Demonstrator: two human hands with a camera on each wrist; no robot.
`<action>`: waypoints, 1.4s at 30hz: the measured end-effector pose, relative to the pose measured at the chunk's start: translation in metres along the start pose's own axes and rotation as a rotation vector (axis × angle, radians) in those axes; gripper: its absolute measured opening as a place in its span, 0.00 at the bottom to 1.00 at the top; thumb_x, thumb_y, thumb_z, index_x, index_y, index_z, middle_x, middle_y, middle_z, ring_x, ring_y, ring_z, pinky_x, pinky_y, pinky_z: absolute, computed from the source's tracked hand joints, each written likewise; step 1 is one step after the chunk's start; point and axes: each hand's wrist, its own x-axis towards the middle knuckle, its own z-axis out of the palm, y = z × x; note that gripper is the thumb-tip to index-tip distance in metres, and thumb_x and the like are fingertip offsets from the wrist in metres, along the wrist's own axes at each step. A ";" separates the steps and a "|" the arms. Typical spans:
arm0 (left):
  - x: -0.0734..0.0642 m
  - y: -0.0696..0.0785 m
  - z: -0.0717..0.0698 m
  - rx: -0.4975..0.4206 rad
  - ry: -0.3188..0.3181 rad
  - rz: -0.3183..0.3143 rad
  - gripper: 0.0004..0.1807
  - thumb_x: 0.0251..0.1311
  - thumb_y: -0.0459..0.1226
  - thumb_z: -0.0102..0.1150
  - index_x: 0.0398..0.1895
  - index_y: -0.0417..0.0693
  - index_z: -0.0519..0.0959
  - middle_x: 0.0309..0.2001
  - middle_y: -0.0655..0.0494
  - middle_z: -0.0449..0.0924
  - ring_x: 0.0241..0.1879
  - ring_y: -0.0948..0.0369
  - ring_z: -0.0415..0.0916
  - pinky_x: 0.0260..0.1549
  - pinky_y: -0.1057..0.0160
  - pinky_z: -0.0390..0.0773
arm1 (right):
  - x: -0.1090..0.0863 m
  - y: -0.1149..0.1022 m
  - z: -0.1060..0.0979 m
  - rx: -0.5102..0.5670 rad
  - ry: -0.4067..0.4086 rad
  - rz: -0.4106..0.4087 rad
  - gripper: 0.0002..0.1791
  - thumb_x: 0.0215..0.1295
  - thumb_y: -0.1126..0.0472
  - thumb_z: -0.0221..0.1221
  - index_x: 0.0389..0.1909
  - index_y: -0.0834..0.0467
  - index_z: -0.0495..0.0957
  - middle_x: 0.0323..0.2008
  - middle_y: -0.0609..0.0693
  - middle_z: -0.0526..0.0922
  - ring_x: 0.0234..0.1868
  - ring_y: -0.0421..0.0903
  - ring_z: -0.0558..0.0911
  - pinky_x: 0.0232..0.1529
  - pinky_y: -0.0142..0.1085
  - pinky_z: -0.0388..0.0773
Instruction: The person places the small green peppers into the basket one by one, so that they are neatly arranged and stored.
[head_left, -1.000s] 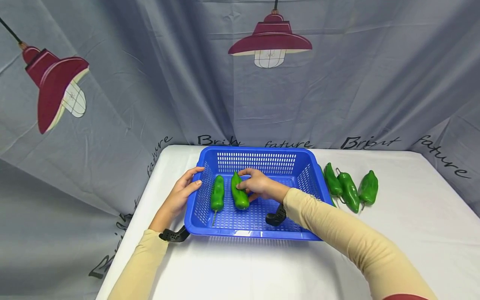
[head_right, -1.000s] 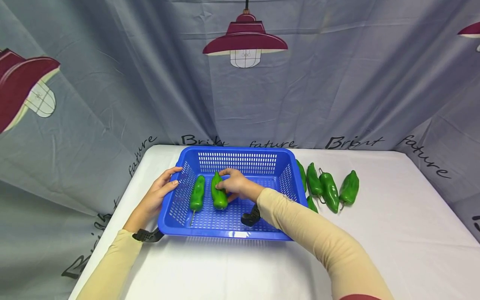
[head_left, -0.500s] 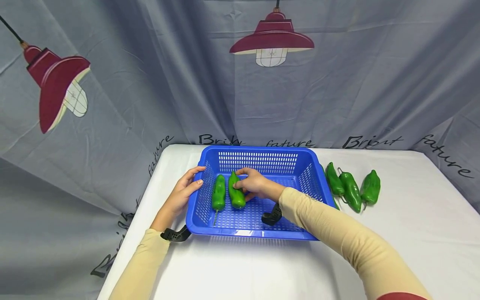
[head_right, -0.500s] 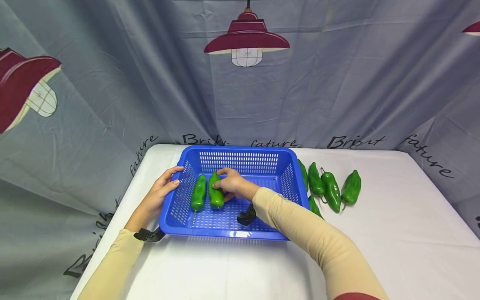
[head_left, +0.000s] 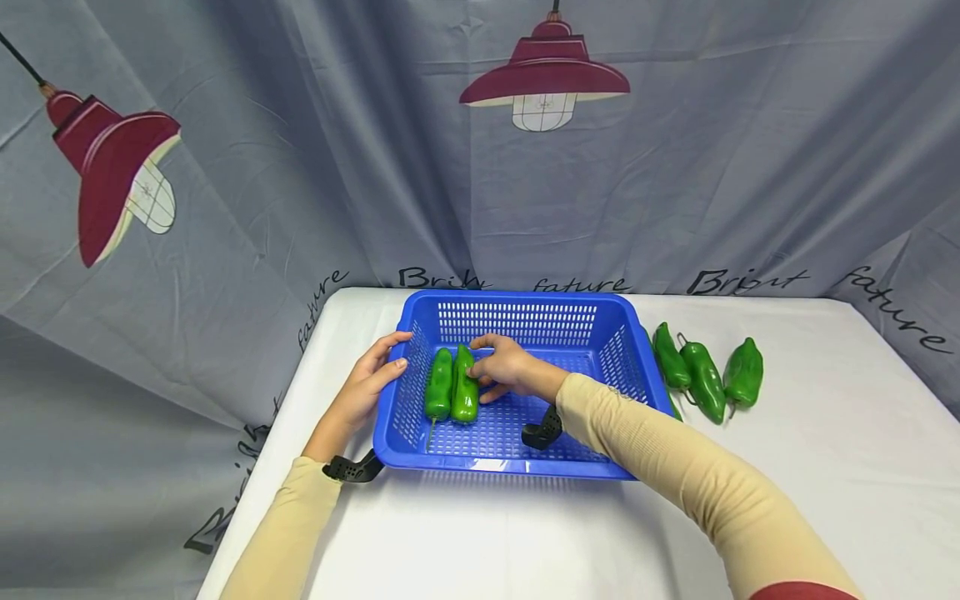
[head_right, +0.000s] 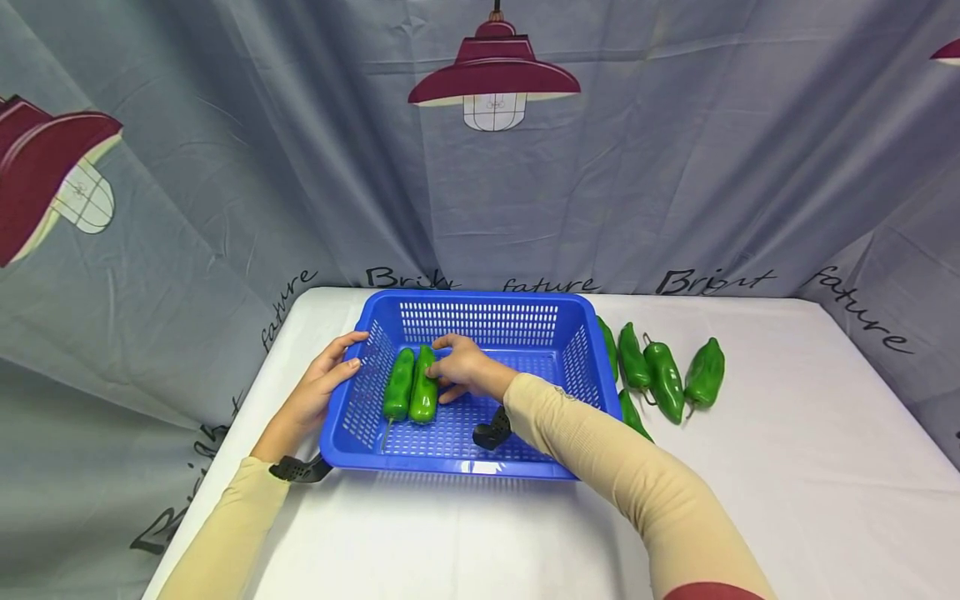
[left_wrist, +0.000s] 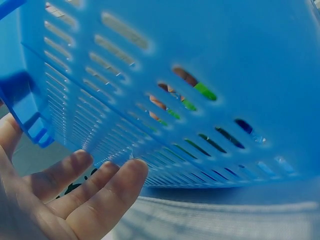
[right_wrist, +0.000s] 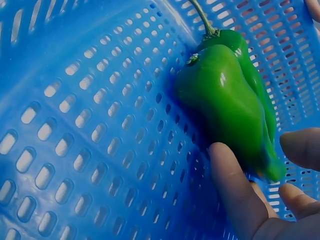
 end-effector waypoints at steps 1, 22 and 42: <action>0.000 0.000 0.000 0.001 -0.001 -0.001 0.22 0.74 0.33 0.46 0.70 0.48 0.66 0.73 0.31 0.58 0.53 0.60 0.78 0.45 0.62 0.88 | 0.000 0.000 0.000 0.000 0.001 0.000 0.33 0.67 0.74 0.58 0.72 0.58 0.62 0.43 0.59 0.79 0.35 0.48 0.81 0.30 0.39 0.89; 0.006 0.002 0.009 -0.017 -0.023 -0.001 0.21 0.74 0.33 0.47 0.67 0.57 0.69 0.73 0.31 0.58 0.51 0.63 0.79 0.44 0.63 0.88 | -0.012 -0.001 -0.011 -0.002 0.025 0.001 0.33 0.66 0.75 0.56 0.71 0.59 0.64 0.42 0.59 0.79 0.37 0.48 0.81 0.32 0.40 0.89; -0.002 0.000 0.002 -0.018 -0.006 0.011 0.21 0.74 0.33 0.46 0.66 0.58 0.69 0.73 0.33 0.57 0.54 0.64 0.77 0.46 0.64 0.87 | -0.079 -0.021 -0.103 -0.097 -0.013 -0.081 0.33 0.75 0.68 0.52 0.77 0.62 0.54 0.70 0.71 0.64 0.67 0.69 0.75 0.46 0.46 0.89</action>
